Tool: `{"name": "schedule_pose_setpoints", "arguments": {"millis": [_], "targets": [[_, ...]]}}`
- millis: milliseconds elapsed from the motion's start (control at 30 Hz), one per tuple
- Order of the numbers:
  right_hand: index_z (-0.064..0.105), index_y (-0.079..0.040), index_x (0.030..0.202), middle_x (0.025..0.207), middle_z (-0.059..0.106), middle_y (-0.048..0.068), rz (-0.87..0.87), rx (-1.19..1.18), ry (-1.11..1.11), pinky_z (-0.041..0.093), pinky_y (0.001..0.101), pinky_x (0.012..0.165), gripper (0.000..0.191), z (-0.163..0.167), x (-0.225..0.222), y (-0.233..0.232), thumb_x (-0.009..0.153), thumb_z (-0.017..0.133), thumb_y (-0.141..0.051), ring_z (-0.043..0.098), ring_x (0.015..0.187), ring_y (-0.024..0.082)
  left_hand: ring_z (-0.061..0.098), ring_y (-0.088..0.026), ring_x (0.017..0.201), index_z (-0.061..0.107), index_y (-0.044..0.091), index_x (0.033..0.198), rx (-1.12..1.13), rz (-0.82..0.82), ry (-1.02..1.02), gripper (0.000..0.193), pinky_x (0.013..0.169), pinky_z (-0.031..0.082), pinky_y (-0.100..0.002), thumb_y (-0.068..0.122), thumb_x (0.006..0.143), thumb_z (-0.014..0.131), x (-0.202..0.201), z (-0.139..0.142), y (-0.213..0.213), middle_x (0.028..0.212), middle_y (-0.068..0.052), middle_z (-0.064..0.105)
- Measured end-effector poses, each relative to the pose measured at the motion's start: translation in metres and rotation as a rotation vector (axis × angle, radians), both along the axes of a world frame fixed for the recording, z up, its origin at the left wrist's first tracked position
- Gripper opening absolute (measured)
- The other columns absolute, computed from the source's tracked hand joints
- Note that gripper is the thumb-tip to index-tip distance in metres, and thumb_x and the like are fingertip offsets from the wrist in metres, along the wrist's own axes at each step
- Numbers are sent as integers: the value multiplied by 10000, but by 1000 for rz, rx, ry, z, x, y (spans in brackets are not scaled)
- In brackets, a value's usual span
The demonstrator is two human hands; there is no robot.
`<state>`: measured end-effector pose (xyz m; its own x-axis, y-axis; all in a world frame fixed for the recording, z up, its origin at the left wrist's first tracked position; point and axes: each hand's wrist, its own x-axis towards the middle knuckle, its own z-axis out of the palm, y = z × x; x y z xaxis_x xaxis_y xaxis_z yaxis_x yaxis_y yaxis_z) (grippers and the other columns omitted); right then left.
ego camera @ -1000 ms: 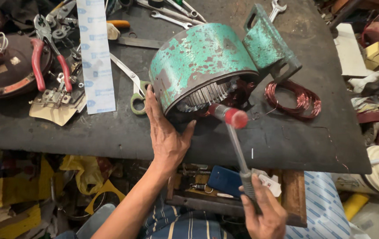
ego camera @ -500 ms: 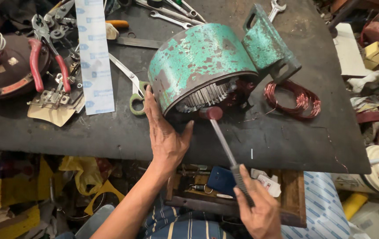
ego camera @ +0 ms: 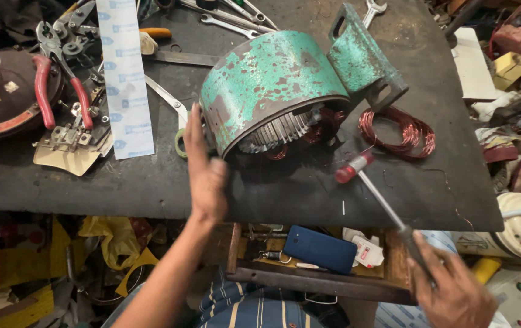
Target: The person winds copper wire into the slots of a motor stator, using a rubber mallet to tap the coils into place. They rotate the stator and continue inserting and seating additional coils by hand.
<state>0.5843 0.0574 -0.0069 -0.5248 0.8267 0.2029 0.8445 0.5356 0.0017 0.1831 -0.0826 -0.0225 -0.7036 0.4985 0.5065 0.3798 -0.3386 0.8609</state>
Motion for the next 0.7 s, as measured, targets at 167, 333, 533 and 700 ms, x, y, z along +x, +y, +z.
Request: {"name": "schedule_pose_setpoints", "arguments": {"millis": [167,333,533,700], "targets": [[703,-356,1410,1054,730,-13,77,156,-139,550,328,742,513,10,-17,29,900,758,-379,680,846,198,514,-275,1386,388,47,1579,-74,-437,-550,764,1148,402,-422,547,1003,450,-82,15,26,1554,-146,498],[727,-230,1339,1217,691,63,236,200,70,547,389,938,466,32,-68,23,878,771,-282,656,1094,281,682,-249,1192,570,-22,1423,-163,-850,-919,652,1031,563,-411,490,1024,521,-159,-16,90,1357,-156,677],[725,-67,1227,1270,670,98,749,151,436,552,418,999,433,47,-177,-1,824,823,-186,657,1177,295,742,-206,1008,668,-22,1300,-452,-1106,-930,369,896,613,-347,161,991,587,-208,-100,146,1217,-154,746],[666,-55,1325,1339,666,86,993,299,238,547,374,937,604,48,-258,12,795,769,-327,646,1220,239,737,-199,997,667,-28,1299,-419,-1067,-861,354,880,615,-344,150,999,602,-211,-120,154,1211,-153,742]]}}
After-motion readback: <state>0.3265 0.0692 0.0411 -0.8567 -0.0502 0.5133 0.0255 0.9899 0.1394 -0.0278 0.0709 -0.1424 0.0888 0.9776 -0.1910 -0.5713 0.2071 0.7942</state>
